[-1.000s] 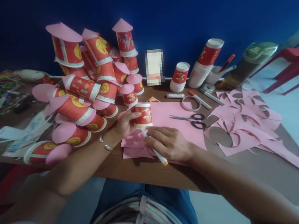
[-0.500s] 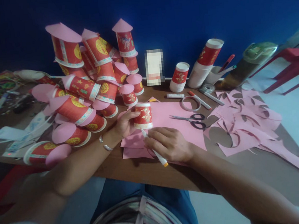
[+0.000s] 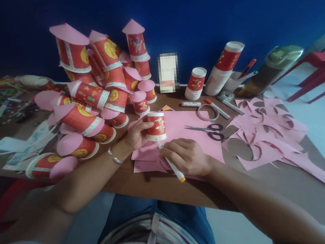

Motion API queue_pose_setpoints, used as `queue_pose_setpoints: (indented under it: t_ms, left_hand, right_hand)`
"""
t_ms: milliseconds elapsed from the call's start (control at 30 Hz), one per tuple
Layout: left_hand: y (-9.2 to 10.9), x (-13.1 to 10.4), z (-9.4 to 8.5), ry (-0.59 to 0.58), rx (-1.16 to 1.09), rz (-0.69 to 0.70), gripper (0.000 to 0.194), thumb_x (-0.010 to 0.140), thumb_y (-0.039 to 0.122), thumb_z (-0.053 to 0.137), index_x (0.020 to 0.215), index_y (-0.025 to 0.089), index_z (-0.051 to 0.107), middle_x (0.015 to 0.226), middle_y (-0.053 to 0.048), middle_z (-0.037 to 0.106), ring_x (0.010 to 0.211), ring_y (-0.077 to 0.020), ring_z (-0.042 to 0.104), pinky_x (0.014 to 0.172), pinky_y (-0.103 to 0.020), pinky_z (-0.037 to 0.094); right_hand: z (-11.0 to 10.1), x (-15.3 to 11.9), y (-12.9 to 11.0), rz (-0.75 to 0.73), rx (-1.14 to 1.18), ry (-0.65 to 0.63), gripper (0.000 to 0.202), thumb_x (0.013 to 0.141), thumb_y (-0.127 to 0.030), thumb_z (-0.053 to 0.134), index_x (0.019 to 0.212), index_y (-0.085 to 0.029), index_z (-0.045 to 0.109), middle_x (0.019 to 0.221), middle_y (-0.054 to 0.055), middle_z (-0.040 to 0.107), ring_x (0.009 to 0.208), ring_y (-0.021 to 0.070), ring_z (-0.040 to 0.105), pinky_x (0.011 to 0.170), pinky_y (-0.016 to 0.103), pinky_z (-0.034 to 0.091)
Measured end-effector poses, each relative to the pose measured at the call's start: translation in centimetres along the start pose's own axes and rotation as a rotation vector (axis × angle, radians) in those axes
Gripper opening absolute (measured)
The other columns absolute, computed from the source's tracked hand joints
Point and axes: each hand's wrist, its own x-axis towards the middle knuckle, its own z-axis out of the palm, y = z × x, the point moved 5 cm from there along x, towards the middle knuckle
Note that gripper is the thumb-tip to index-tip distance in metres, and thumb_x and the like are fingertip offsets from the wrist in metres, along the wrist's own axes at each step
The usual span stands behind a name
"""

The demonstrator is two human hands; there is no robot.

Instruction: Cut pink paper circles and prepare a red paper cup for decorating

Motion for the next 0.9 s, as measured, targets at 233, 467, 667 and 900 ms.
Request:
queue_pose_setpoints:
  t_ms: [233,467,667,900]
  left_hand:
    - [-0.09,-0.01,-0.11,-0.001,0.009,-0.021,0.033,0.076,0.021,0.077,0.108,0.017,0.072,0.095,-0.004,0.075,0.084,-0.0167,0.07,0.078,-0.029,0.055]
    - [-0.05,0.0,-0.05,0.016,0.006,-0.028,0.032,0.075,0.02,0.078,0.107,0.015,0.072,0.092,-0.004,0.074,0.082,-0.0161,0.069,0.077,-0.029,0.055]
    - [-0.23,0.0,-0.16,0.031,0.018,-0.044,0.029,0.075,0.022,0.079,0.102,0.015,0.071,0.09,-0.004,0.073,0.08,-0.0161,0.068,0.076,-0.029,0.055]
    - [-0.29,0.09,-0.17,0.014,0.015,-0.038,0.029,0.076,0.022,0.079,0.102,0.015,0.071,0.09,-0.004,0.073,0.08,-0.0157,0.068,0.076,-0.029,0.055]
  right_hand:
    - [0.05,-0.13,0.31,0.025,0.0,-0.017,0.019,0.096,-0.008,0.054,0.112,-0.016,0.058,0.08,0.004,0.068,0.064,0.0153,0.061,0.057,0.027,0.048]
    - [0.1,-0.18,0.27,0.017,-0.005,0.01,0.017,0.094,-0.007,0.058,0.109,-0.015,0.057,0.075,0.002,0.065,0.062,0.0147,0.058,0.056,0.027,0.045]
    - [0.22,-0.28,0.29,0.038,0.005,0.003,0.02,0.092,-0.007,0.059,0.109,-0.017,0.057,0.075,0.001,0.063,0.062,0.0141,0.058,0.056,0.026,0.045]
    - [0.39,-0.37,0.27,0.051,0.004,0.0,0.017,0.094,-0.007,0.058,0.108,-0.017,0.057,0.074,0.001,0.063,0.061,0.0134,0.057,0.055,0.026,0.045]
